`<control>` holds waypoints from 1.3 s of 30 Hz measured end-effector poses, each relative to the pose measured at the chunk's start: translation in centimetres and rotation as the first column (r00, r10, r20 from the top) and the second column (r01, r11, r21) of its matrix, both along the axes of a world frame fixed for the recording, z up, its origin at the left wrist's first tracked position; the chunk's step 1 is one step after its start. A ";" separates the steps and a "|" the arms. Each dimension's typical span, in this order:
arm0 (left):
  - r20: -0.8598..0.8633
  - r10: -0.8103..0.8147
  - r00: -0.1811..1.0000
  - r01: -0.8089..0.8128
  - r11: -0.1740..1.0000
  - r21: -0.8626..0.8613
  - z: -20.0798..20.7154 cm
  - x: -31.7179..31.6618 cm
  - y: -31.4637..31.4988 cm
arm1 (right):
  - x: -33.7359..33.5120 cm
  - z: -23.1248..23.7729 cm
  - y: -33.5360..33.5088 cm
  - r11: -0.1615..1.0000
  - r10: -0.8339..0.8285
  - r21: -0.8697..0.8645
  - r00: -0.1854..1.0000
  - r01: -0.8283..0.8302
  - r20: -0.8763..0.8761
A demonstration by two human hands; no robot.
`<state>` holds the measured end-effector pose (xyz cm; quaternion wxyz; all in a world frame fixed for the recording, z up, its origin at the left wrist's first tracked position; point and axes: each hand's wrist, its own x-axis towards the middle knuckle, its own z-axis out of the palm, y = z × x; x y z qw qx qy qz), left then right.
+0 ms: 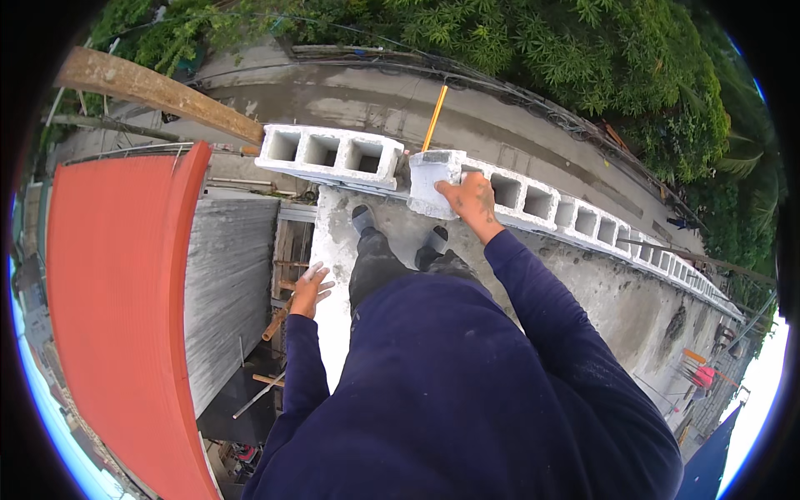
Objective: The person places hollow concrete blocks onto a partially built wall, applies mortar with a trowel, and taps the blocks to align them. The person walks along the wall to reach different sections and continues laying blocks in sequence.
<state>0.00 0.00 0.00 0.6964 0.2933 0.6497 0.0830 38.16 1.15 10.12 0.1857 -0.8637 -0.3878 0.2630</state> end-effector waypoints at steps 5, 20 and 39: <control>-0.085 -0.345 0.935 0.352 0.932 0.088 0.8 1.1 6.7 | -1.6 -1.4 1.0 0.992 -0.117 -0.044 0.989 0.122 0.095; -0.161 -0.669 0.725 0.688 0.714 0.132 1.9 2.5 19.8 | -4.0 -6.3 5.3 0.922 -0.307 -0.200 0.941 0.332 0.145; -0.299 -0.815 0.497 0.864 0.496 0.086 2.8 3.7 23.7 | -4.9 -15.2 5.3 0.952 -0.238 -0.155 0.955 0.265 0.175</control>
